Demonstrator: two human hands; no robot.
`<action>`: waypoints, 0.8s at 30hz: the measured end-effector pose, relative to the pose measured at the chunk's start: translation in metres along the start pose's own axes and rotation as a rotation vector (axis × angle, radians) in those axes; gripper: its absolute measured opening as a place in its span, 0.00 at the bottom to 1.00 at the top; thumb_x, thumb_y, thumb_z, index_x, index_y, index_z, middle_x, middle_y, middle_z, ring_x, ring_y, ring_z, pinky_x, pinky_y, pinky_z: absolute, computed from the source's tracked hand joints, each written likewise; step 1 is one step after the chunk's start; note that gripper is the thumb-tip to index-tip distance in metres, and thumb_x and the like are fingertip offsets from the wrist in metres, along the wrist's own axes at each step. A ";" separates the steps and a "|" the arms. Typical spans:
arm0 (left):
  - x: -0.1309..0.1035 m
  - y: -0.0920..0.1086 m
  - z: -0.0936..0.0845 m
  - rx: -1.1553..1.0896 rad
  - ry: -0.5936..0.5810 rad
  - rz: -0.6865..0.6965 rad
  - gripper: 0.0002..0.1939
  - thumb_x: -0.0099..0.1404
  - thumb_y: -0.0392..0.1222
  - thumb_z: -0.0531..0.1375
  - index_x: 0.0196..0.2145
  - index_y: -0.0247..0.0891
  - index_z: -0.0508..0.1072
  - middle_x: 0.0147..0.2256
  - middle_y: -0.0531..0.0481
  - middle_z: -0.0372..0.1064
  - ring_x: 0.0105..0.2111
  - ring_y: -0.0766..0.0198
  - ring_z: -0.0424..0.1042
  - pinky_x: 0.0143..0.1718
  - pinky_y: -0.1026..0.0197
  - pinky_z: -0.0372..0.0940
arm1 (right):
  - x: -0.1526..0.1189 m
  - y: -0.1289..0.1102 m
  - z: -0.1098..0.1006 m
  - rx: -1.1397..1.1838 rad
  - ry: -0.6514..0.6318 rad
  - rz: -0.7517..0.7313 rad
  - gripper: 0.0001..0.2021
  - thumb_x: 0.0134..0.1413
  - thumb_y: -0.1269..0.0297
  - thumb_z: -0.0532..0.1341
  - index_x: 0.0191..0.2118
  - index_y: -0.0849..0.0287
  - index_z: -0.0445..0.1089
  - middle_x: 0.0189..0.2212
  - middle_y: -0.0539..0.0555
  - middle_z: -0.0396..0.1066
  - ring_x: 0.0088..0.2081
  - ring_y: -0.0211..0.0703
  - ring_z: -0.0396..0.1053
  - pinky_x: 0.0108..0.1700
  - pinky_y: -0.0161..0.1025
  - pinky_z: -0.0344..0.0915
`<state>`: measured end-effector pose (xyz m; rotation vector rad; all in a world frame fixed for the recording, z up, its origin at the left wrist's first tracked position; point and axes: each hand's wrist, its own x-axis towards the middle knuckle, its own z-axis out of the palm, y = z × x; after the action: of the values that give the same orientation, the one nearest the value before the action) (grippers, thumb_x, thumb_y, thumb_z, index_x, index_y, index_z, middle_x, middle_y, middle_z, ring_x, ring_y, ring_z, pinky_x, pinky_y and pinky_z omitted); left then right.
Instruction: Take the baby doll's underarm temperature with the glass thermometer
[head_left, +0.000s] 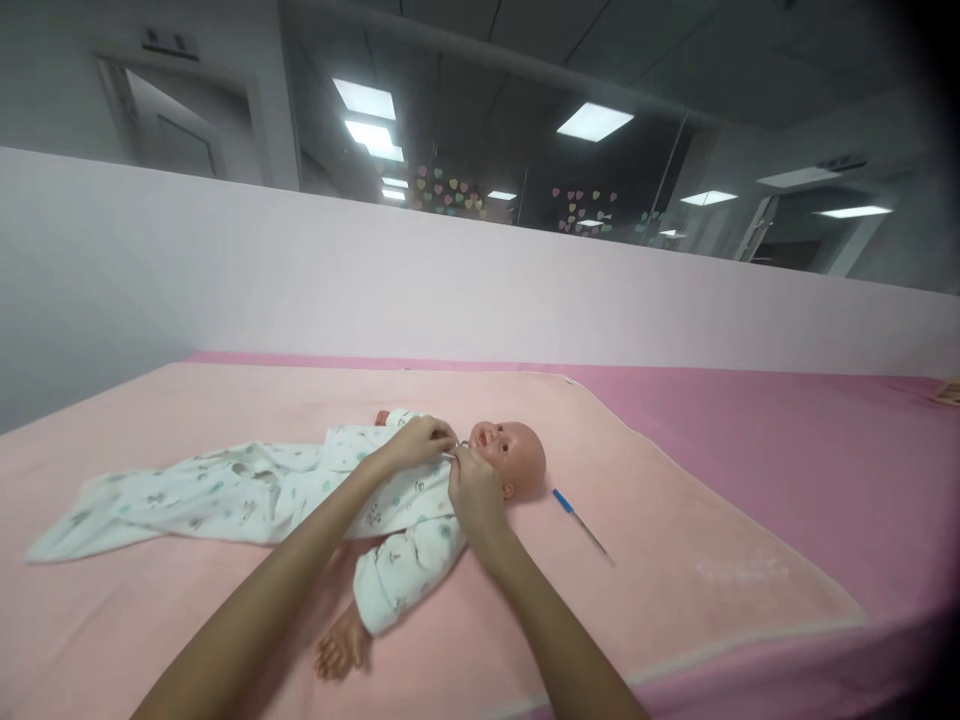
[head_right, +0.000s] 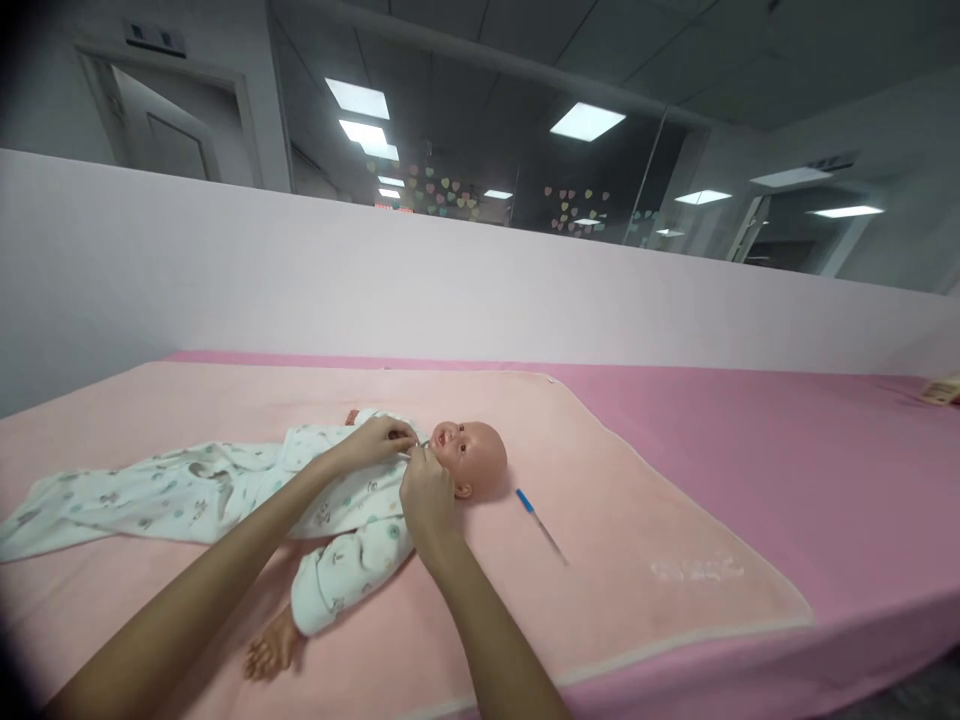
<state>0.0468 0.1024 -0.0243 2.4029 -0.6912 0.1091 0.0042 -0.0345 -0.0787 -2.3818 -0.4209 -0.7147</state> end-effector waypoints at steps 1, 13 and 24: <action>0.000 0.001 0.000 0.008 0.005 0.002 0.14 0.57 0.44 0.53 0.33 0.35 0.75 0.30 0.50 0.73 0.30 0.64 0.68 0.30 0.66 0.57 | 0.000 0.000 0.000 -0.003 0.004 0.007 0.13 0.55 0.75 0.48 0.38 0.63 0.69 0.29 0.56 0.71 0.32 0.41 0.67 0.33 0.34 0.59; -0.004 0.003 -0.004 -0.020 -0.006 0.022 0.17 0.57 0.49 0.53 0.33 0.36 0.75 0.29 0.49 0.72 0.30 0.64 0.68 0.30 0.66 0.57 | 0.000 -0.001 0.005 0.335 0.205 0.006 0.12 0.53 0.75 0.49 0.32 0.60 0.69 0.30 0.53 0.71 0.33 0.39 0.66 0.36 0.34 0.61; -0.006 0.000 -0.007 -0.173 -0.094 0.014 0.18 0.57 0.50 0.54 0.35 0.33 0.75 0.32 0.48 0.73 0.33 0.63 0.68 0.32 0.66 0.59 | 0.001 -0.001 0.007 0.379 0.231 0.060 0.10 0.53 0.71 0.51 0.33 0.59 0.71 0.26 0.52 0.71 0.28 0.39 0.66 0.33 0.34 0.62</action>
<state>0.0425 0.1094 -0.0204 2.2485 -0.7303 -0.0565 0.0075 -0.0293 -0.0823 -1.9252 -0.3500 -0.7939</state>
